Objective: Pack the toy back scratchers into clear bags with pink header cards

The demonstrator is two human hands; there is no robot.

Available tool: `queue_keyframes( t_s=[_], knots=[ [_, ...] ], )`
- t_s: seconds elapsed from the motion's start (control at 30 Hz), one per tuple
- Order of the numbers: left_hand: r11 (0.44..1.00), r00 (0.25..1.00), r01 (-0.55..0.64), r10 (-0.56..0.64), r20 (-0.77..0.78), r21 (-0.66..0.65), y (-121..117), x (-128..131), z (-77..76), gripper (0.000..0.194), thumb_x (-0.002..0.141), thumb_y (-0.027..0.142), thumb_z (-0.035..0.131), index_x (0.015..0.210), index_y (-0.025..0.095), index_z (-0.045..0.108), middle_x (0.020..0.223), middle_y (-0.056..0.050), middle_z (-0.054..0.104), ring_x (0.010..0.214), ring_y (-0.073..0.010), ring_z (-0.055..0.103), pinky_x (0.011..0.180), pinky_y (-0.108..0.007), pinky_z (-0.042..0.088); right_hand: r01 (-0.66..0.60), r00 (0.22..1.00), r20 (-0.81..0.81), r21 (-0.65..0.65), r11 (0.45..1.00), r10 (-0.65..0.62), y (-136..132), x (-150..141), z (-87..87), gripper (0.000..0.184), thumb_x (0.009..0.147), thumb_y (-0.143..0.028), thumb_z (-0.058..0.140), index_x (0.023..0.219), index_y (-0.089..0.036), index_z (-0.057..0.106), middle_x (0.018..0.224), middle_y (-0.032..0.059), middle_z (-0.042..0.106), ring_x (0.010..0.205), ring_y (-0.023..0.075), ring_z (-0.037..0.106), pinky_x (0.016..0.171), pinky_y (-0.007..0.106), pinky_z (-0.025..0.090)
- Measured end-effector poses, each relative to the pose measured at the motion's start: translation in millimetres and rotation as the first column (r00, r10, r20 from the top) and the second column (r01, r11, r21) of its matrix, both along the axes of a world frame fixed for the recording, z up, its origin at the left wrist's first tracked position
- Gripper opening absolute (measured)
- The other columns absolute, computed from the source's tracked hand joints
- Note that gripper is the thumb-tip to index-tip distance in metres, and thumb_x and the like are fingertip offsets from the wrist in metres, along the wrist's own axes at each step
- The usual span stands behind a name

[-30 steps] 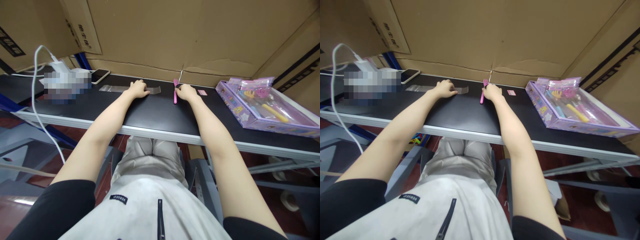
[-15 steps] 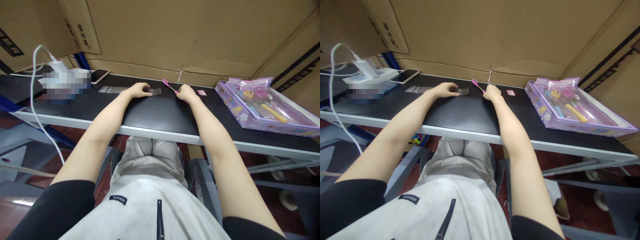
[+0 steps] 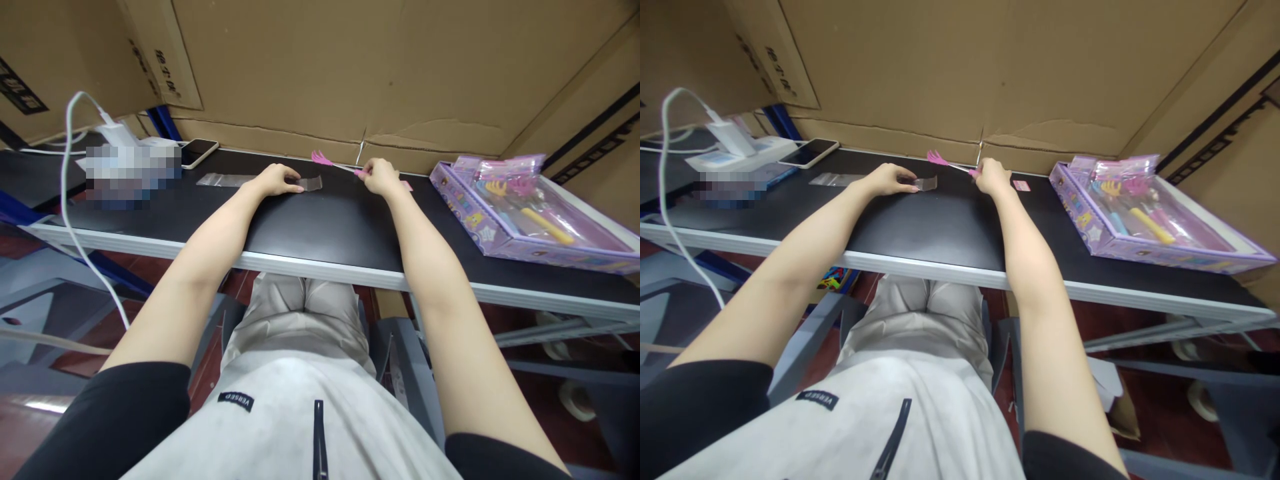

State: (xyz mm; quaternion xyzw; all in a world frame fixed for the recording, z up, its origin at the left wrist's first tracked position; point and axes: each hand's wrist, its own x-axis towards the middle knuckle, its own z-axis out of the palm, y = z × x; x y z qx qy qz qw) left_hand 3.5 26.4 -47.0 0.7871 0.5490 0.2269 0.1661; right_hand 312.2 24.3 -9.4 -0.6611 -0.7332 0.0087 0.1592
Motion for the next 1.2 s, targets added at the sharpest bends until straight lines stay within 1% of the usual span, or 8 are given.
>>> queue_keyframes(
  t_s=[0.1,0.3,0.4,0.57,0.7,0.97,1.1,1.2],
  knots=[
    [1.000,1.000,0.002,-0.002,0.010,-0.005,-1,0,0.4,0.060,0.090,0.043,0.089,0.143,0.017,0.082,0.150,-0.014,0.079,0.145,-0.0337,0.072,0.130,-0.040,0.051,-0.062,0.998,-0.004,0.019,0.998,0.062,0,9,11.2,0.049,0.109,-0.066,0.063,0.124,-0.021,0.077,0.129,0.0214,0.077,0.130,0.0431,0.068,0.117,0.073,0.044],
    [1.000,1.000,0.009,-0.008,-0.018,0.018,1,0,0.4,0.059,0.090,0.046,0.088,0.143,0.021,0.083,0.149,-0.011,0.079,0.144,-0.0333,0.072,0.129,-0.040,0.051,-0.127,0.992,0.026,0.004,0.992,0.127,-4,20,26.6,0.049,0.102,-0.070,0.072,0.116,-0.024,0.080,0.114,0.0155,0.079,0.119,0.0400,0.070,0.115,0.076,0.044],
    [1.000,0.999,0.023,-0.022,-0.035,0.013,0,0,1.1,0.064,0.090,0.046,0.086,0.148,0.019,0.080,0.153,-0.012,0.077,0.146,-0.0334,0.070,0.131,-0.040,0.049,-0.135,0.990,0.038,0.011,0.991,0.134,-5,23,28.0,0.048,0.099,-0.071,0.075,0.111,-0.025,0.082,0.107,0.0133,0.079,0.115,0.0389,0.071,0.116,0.078,0.042],
    [0.999,0.999,0.032,-0.032,-0.017,-0.028,-4,3,0.7,0.084,0.088,0.049,0.086,0.163,0.016,0.067,0.165,-0.015,0.069,0.154,-0.0348,0.064,0.133,-0.041,0.046,-0.120,0.991,0.062,0.011,0.993,0.119,-7,23,27.1,0.041,0.099,-0.065,0.078,0.103,-0.024,0.082,0.102,0.0111,0.079,0.115,0.0380,0.071,0.116,0.077,0.041],
    [0.999,0.999,0.043,-0.043,0.007,-0.023,-2,5,-1.5,0.081,0.089,0.046,0.084,0.161,0.014,0.067,0.163,-0.017,0.069,0.152,-0.0344,0.066,0.132,-0.041,0.046,-0.102,0.992,0.069,-0.015,0.995,0.103,-7,24,26.8,0.036,0.099,-0.059,0.080,0.105,-0.024,0.083,0.105,0.0114,0.080,0.116,0.0377,0.072,0.120,0.079,0.038],
    [0.997,0.997,0.077,-0.077,0.024,0.010,-1,6,-1.1,0.079,0.086,0.048,0.083,0.156,0.014,0.070,0.153,-0.017,0.076,0.144,-0.0344,0.070,0.130,-0.044,0.049,-0.151,0.988,0.037,-0.017,0.988,0.151,-1,35,24.4,0.049,0.098,-0.071,0.077,0.116,-0.026,0.085,0.105,0.0123,0.082,0.120,0.0402,0.073,0.122,0.083,0.034],
    [0.995,0.995,0.105,-0.105,-0.003,0.003,-4,7,0.4,0.083,0.086,0.054,0.082,0.158,0.016,0.070,0.155,-0.016,0.075,0.146,-0.0354,0.068,0.129,-0.045,0.050,-0.118,0.992,0.046,-0.038,0.992,0.120,-8,30,29.2,0.043,0.097,-0.066,0.080,0.112,-0.025,0.085,0.106,0.0117,0.081,0.119,0.0394,0.073,0.122,0.083,0.033],
    [0.992,0.992,0.123,-0.123,-0.014,0.004,-5,10,0.0,0.080,0.087,0.053,0.081,0.159,0.019,0.070,0.160,-0.015,0.072,0.149,-0.0344,0.066,0.130,-0.043,0.049,-0.107,0.994,0.033,-0.051,0.993,0.109,-14,27,32.2,0.037,0.096,-0.060,0.083,0.107,-0.025,0.085,0.102,0.0108,0.080,0.117,0.0390,0.072,0.121,0.082,0.034]
  ],
)
